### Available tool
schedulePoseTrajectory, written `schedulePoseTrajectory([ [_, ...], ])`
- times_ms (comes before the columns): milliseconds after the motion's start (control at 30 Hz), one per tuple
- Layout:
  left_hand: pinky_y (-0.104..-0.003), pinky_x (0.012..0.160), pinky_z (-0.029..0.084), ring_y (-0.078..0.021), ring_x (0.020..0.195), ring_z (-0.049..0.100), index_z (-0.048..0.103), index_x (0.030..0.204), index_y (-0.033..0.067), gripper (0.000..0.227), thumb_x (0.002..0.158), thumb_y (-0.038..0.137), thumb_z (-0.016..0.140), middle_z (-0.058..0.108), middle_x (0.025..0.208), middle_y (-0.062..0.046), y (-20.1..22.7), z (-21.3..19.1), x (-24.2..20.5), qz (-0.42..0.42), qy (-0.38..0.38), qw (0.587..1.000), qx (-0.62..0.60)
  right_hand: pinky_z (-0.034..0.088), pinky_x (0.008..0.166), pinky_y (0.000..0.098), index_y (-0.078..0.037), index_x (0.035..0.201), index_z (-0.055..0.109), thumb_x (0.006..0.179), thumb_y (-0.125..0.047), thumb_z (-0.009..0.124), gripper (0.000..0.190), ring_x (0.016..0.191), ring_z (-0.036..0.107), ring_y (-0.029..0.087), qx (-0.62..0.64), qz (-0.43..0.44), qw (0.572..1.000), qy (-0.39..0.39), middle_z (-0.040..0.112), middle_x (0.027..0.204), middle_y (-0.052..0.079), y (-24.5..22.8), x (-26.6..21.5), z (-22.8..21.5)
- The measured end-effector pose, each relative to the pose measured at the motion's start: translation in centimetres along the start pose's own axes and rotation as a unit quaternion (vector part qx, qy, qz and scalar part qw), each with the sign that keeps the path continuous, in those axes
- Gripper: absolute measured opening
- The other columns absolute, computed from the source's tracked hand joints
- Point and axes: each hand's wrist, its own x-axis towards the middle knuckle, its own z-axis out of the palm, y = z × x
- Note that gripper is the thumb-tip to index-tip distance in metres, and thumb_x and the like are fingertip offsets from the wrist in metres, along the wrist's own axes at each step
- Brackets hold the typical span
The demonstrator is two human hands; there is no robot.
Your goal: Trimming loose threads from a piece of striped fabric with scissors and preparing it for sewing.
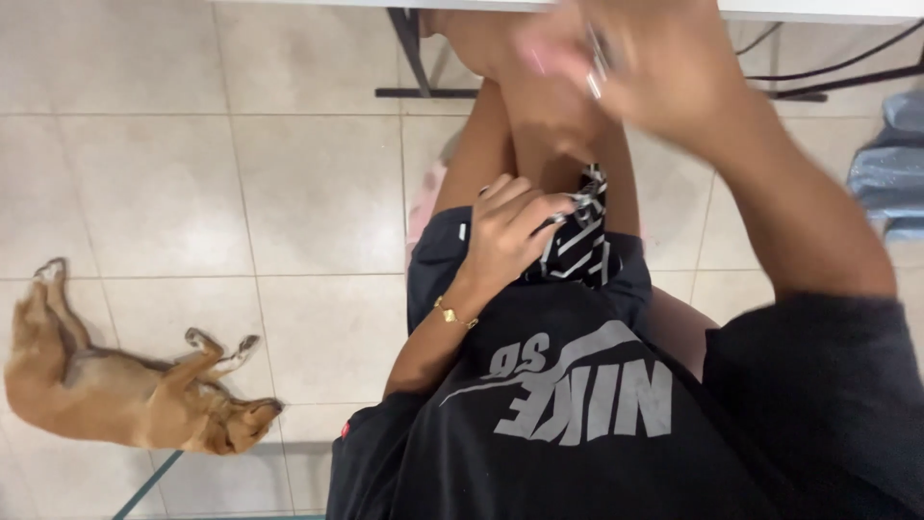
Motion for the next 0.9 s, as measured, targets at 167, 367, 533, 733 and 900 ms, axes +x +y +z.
schedulePoseTrajectory([
  [167, -0.034, 0.06, 0.048, -0.0222, 0.058, 0.051, 0.079, 0.095, 0.0159, 0.011, 0.105, 0.018, 0.073, 0.054, 0.068, 0.0, 0.6, 0.1, 0.1, -0.021, 0.012, 1.0, 0.008, 0.053, 0.056, 0.0306, -0.005, 0.115, 0.086, 0.095, -0.002, 0.09, 0.021, 0.06, 0.074, 0.024, 0.205, 0.118, 0.971, 0.043, 0.083, 0.099, 0.016, -1.1, -10.2, 1.8],
  [367, -0.03, 0.057, 0.042, -0.0181, 0.054, 0.04, 0.077, 0.085, 0.0146, 0.018, 0.103, 0.012, 0.074, 0.043, 0.062, 0.002, 2.5, 1.3, 2.5, 0.002, 0.022, 1.0, 0.002, 0.058, 0.057, 0.0288, -0.003, 0.109, 0.087, 0.096, -0.005, 0.086, 0.012, 0.067, 0.079, 0.025, 0.195, 0.111, 0.97, 0.089, 0.086, 0.116, 0.014, -2.3, -13.9, 3.3],
  [533, -0.03, 0.057, 0.042, -0.0181, 0.053, 0.04, 0.075, 0.082, 0.0132, 0.02, 0.101, 0.006, 0.076, 0.04, 0.06, 0.002, 3.6, 2.0, 2.9, 0.021, 0.014, 1.0, 0.018, 0.059, 0.061, 0.0258, -0.007, 0.103, 0.088, 0.105, -0.008, 0.078, 0.01, 0.065, 0.077, 0.019, 0.149, 0.093, 0.978, 0.111, 0.088, 0.11, 0.007, -2.2, -15.9, 3.1],
  [733, -0.029, 0.056, 0.042, -0.0177, 0.053, 0.042, 0.074, 0.081, 0.0133, 0.02, 0.1, 0.007, 0.077, 0.041, 0.059, 0.002, 3.8, 2.4, 3.3, 0.02, -0.002, 1.0, 0.016, 0.058, 0.062, 0.031, -0.001, 0.104, 0.084, 0.107, 0.0, 0.075, 0.01, 0.069, 0.079, 0.023, 0.125, 0.109, 0.977, 0.135, 0.086, 0.106, 0.011, -1.4, -18.3, 3.6],
  [900, -0.031, 0.06, 0.045, -0.0202, 0.065, 0.052, 0.076, 0.083, 0.0133, 0.017, 0.095, 0.002, 0.082, 0.07, 0.085, -0.002, 4.3, 2.7, 3.4, -0.041, -0.008, 0.997, -0.062, 0.058, 0.049, 0.0284, 0.014, 0.101, 0.068, 0.1, 0.01, 0.07, 0.005, 0.049, 0.074, 0.023, 0.446, 0.172, 0.858, 0.189, 0.078, 0.1, 0.03, -1.9, -19.1, 4.7],
])
